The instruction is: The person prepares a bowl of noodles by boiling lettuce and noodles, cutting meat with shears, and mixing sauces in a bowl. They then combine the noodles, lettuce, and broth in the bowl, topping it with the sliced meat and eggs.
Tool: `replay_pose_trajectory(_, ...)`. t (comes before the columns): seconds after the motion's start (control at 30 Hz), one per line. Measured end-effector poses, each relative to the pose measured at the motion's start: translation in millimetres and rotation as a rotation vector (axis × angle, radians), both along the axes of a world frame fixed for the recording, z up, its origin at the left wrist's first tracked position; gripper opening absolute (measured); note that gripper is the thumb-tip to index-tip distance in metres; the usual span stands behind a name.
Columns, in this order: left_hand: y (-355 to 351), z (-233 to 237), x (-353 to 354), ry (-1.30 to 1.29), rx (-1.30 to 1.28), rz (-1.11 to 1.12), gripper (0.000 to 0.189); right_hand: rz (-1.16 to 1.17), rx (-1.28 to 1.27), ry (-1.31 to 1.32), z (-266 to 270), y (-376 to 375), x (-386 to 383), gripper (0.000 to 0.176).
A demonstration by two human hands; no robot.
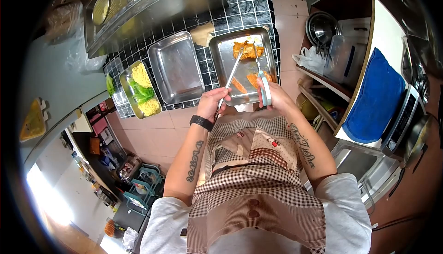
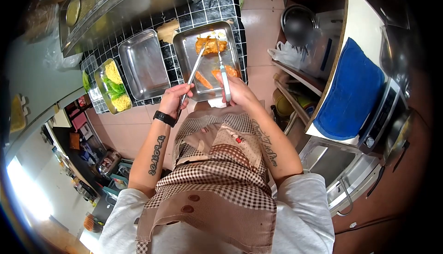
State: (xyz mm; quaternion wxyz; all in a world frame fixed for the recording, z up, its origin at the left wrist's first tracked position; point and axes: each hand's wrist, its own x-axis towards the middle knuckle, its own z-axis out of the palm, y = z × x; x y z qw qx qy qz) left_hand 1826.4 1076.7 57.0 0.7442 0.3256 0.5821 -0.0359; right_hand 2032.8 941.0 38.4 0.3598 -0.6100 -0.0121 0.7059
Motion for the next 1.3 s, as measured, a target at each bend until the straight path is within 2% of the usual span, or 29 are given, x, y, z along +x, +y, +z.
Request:
replay_pose_trajectory(0.23, 7.8, -11.6, 2.8, 0.021, 0.009, -0.001, 0.023, -0.013, 0.036, -0.095, -20.6, -5.8, -4.0, 0.045)
replay_pose_trajectory(0.37, 10.4, -11.7, 2.3, 0.013, 0.007, 0.012, 0.022, -0.006, 0.031, -0.001, -9.5, -13.8, 3.3, 0.049)
replay_pose_trajectory(0.63, 15.0, -11.7, -2.4, 0.012, 0.0, -0.035, 0.022, 0.068, -0.007, -0.042, 0.7, 17.6, 20.5, 0.055)
replay_pose_trajectory(0.73, 15.3, -11.7, -3.5, 0.014, -0.004, -0.024, 0.023, -0.006, 0.09, -0.086, -13.8, 18.5, 14.5, 0.054)
replay_pose_trajectory(0.83, 12.3, -9.3, -1.4, 0.007, -0.012, -0.003, 0.023, 0.033, 0.083, -0.106, -16.8, 6.0, 9.3, 0.053)
replay_pose_trajectory(0.93, 7.3, -7.1, -1.5, -0.007, -0.035, 0.037, 0.022, -0.074, 0.023, -0.07, 6.4, -13.3, -1.5, 0.052)
replay_pose_trajectory(1.07, 2.1, -9.2, -2.6, -0.015, -0.062, 0.073, 0.023, 0.06, 0.009, -0.005, 19.2, -17.6, -11.1, 0.058)
replay_pose_trajectory(1.1, 0.8, -9.5, -2.6, -0.019, -0.066, 0.077, 0.023, 0.08, -0.012, 0.014, 21.1, -12.7, -12.2, 0.055)
replay_pose_trajectory(1.3, 0.5, -8.9, -1.4, -0.025, -0.064, 0.041, 0.025, 0.099, -0.02, -0.058, 12.3, 12.9, -5.7, 0.067)
